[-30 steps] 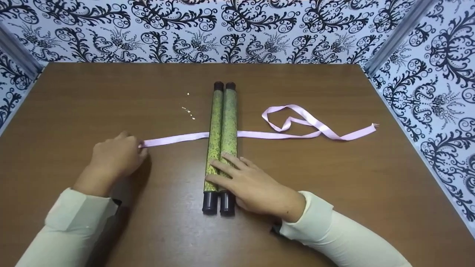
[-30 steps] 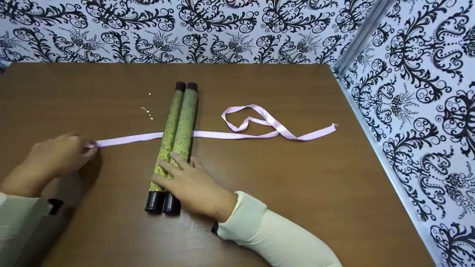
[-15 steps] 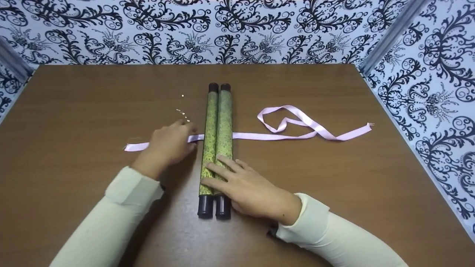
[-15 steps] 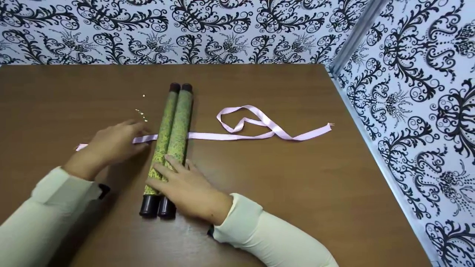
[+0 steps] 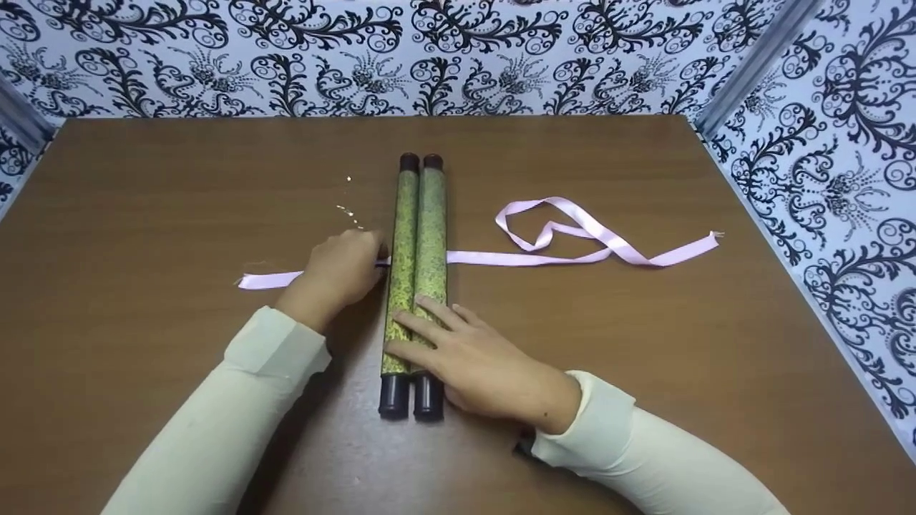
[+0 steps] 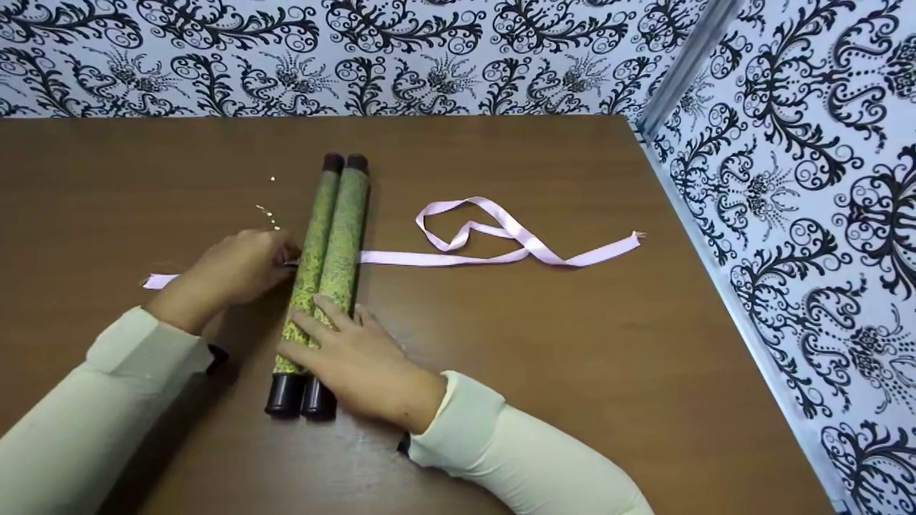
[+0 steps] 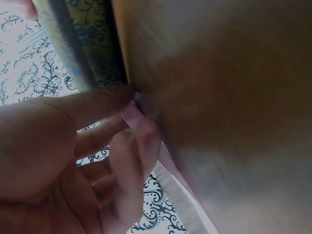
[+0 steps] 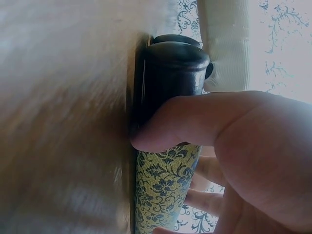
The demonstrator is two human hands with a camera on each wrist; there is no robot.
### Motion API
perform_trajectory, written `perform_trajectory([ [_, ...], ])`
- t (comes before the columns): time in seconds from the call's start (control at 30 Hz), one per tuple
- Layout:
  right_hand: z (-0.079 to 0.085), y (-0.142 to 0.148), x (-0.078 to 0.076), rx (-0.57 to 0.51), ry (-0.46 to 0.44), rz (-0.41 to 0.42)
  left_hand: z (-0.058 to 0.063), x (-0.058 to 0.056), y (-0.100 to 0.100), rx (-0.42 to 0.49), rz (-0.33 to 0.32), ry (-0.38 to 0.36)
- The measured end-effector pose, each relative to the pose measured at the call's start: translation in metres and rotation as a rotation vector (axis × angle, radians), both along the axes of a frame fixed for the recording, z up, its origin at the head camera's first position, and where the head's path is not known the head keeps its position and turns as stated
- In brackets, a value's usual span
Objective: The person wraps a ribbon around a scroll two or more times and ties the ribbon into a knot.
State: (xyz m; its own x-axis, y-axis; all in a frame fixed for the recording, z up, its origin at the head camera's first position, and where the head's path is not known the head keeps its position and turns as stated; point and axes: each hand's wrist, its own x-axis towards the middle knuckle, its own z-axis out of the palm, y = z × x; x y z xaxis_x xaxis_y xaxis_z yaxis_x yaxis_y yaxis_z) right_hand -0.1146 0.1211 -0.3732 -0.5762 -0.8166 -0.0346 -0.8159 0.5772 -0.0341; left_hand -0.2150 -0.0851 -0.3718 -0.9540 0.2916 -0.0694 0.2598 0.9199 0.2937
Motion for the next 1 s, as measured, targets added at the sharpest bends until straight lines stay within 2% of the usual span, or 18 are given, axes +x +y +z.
perform_trajectory([
  [0.23, 0.0, 0.001, -0.001, 0.0, 0.002, -0.009, 0.0, -0.005, 0.007, -0.039, 0.023, 0.045],
  [0.47, 0.004, 0.003, -0.001, -0.001, 0.012, 0.042, 0.003, 0.008, 0.0, -0.014, 0.016, 0.052],
  [0.63, 0.008, 0.005, 0.003, -0.01, 0.017, 0.057, 0.006, 0.017, -0.016, 0.026, 0.02, 0.041],
  [0.87, 0.007, 0.003, 0.009, -0.01, 0.051, 0.036, 0.012, 0.027, -0.046, 0.062, 0.047, 0.02],
  [1.0, 0.007, 0.004, 0.009, -0.002, 0.042, 0.033, 0.016, 0.034, -0.062, 0.067, 0.053, 0.024],
])
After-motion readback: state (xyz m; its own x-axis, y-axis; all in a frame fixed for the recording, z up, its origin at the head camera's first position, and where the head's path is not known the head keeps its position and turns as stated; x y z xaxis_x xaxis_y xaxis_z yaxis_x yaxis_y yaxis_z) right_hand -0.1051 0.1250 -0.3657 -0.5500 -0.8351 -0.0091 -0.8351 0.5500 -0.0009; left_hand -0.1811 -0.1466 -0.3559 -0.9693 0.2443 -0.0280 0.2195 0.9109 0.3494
